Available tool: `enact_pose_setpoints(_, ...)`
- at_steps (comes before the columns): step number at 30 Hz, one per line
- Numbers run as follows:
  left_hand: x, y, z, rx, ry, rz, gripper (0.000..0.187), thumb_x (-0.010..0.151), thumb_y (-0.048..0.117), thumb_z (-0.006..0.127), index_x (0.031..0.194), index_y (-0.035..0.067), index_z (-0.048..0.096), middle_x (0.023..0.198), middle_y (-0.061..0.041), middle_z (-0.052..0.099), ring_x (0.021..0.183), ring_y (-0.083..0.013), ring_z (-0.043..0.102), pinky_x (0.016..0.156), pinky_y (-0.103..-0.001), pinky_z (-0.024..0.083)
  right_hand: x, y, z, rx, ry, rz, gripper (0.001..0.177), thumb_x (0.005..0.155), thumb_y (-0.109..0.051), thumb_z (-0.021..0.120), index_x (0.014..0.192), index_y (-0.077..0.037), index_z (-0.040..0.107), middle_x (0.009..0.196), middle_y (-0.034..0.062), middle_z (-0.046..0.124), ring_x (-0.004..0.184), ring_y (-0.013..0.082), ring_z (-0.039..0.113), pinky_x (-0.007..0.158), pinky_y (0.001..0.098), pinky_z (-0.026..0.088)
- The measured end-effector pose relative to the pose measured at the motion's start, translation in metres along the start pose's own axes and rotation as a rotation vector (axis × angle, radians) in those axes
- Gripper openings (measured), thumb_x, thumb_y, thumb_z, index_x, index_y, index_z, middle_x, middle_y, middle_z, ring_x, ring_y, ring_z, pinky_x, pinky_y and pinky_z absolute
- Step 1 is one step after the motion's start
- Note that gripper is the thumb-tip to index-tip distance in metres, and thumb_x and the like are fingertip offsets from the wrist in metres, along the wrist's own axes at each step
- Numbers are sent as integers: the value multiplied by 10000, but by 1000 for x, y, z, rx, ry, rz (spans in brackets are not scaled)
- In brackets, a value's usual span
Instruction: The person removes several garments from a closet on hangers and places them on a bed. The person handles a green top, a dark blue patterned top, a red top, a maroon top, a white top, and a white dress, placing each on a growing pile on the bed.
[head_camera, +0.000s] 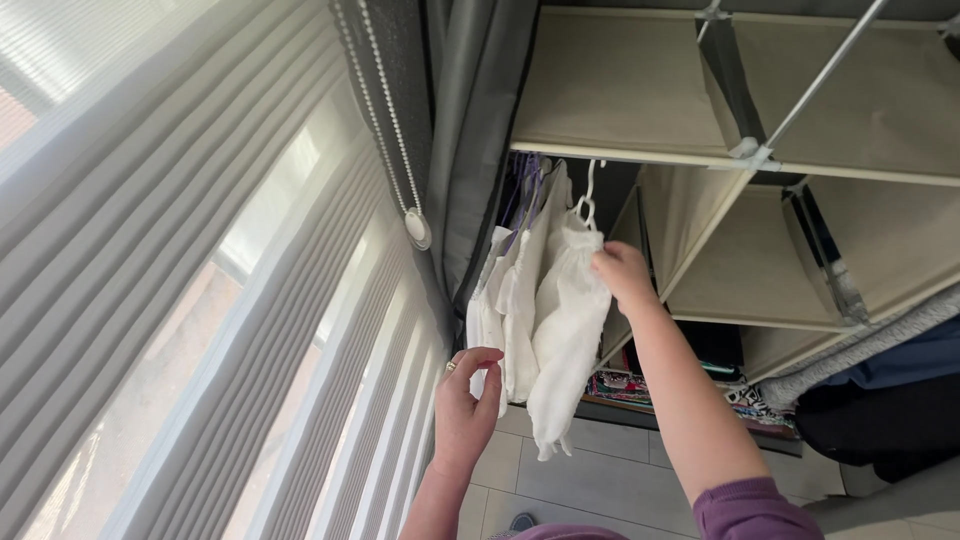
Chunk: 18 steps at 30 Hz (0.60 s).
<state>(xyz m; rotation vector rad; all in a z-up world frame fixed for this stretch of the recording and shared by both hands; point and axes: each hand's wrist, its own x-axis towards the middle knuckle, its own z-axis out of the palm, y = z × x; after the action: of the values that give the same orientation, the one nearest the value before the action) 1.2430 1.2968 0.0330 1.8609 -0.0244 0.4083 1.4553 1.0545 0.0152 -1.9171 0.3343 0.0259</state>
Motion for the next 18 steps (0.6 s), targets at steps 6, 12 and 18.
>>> enact_pose_setpoints(6, 5, -8, 26, -8, -79, -43, 201, 914, 136, 569, 1040, 132, 725, 1001, -7, 747, 924, -164, 708, 854, -316, 548, -61, 41, -47, 87, -94, 37, 204, 817, -98, 532, 956, -77, 680, 837, 35, 605, 783, 183, 556, 681, 323, 365)
enact_pose_setpoints(12, 14, -17, 73, -25, -190, -83, 167, 939, 125, 648, 1080, 116, 737, 1053, -61, 759, 1004, -246, 737, 959, -387, 526, -115, 123, -140, 155, -138, -169, 540, 764, -2, 664, 1302, 36, 697, 1051, 244, 766, 963, 266, 687, 840, 438, 551)
enact_pose_setpoints(18, 26, 21, 135, -72, -281, -278, 705, 904, 353, 744, 1474, 117, 402, 1459, -238, 386, 1387, -474, 414, 1179, -568, 353, -193, 141, -233, 194, -272, -377, 446, 813, 3, 725, 1257, 40, 728, 992, 160, 856, 920, 145, 694, 787, 378, 591)
